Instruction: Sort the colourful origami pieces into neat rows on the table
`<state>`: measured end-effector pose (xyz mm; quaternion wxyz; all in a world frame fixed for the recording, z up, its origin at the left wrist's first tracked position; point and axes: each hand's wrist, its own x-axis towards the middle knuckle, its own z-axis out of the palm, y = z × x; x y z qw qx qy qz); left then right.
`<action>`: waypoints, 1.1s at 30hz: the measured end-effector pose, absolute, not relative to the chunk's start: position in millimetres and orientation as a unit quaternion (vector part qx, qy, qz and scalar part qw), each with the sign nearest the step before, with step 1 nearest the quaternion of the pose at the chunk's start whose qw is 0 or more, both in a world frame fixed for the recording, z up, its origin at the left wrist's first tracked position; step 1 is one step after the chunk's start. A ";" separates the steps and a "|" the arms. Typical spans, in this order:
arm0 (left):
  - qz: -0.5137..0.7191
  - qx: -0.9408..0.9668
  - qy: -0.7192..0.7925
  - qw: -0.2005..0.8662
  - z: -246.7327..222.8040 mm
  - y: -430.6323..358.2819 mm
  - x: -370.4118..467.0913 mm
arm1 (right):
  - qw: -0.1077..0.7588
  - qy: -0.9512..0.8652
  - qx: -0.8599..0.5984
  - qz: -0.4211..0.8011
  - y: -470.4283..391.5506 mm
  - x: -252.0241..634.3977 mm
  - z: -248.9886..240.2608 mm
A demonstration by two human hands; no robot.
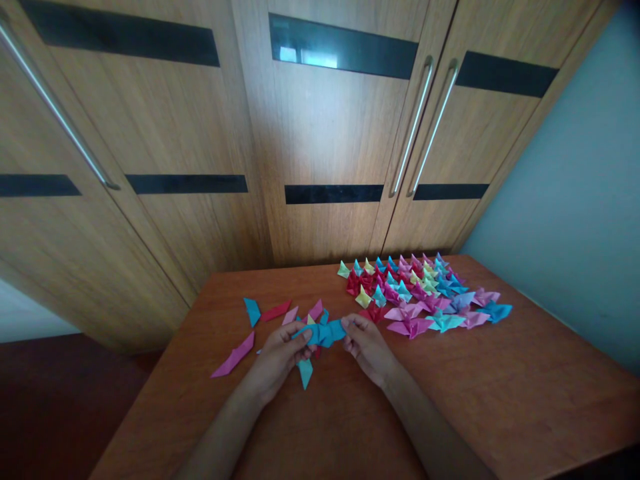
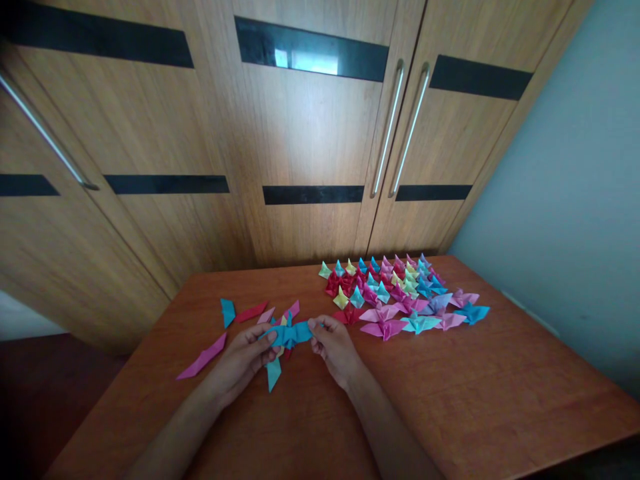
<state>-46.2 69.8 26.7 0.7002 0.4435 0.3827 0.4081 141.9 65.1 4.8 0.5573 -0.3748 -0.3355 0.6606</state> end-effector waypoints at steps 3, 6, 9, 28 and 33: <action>0.423 0.421 0.371 0.711 26.9 70.5 -47.5 | 0.562 -0.333 -0.376 0.657 65.7 143.3 4.0; 0.422 0.403 0.368 0.724 26.1 71.0 -49.0 | 0.565 -0.330 -0.370 0.659 66.5 143.9 4.1; 0.426 0.395 0.362 0.729 25.4 71.4 -49.9 | 0.570 -0.312 -0.363 0.668 67.3 144.2 4.3; 0.423 0.519 0.474 0.571 22.0 72.1 -42.5 | 0.483 -0.659 -0.521 0.246 51.8 129.0 -2.4; 0.409 0.530 0.465 0.579 26.9 69.5 -40.1 | 0.464 -0.675 -0.544 0.182 54.6 133.4 -4.6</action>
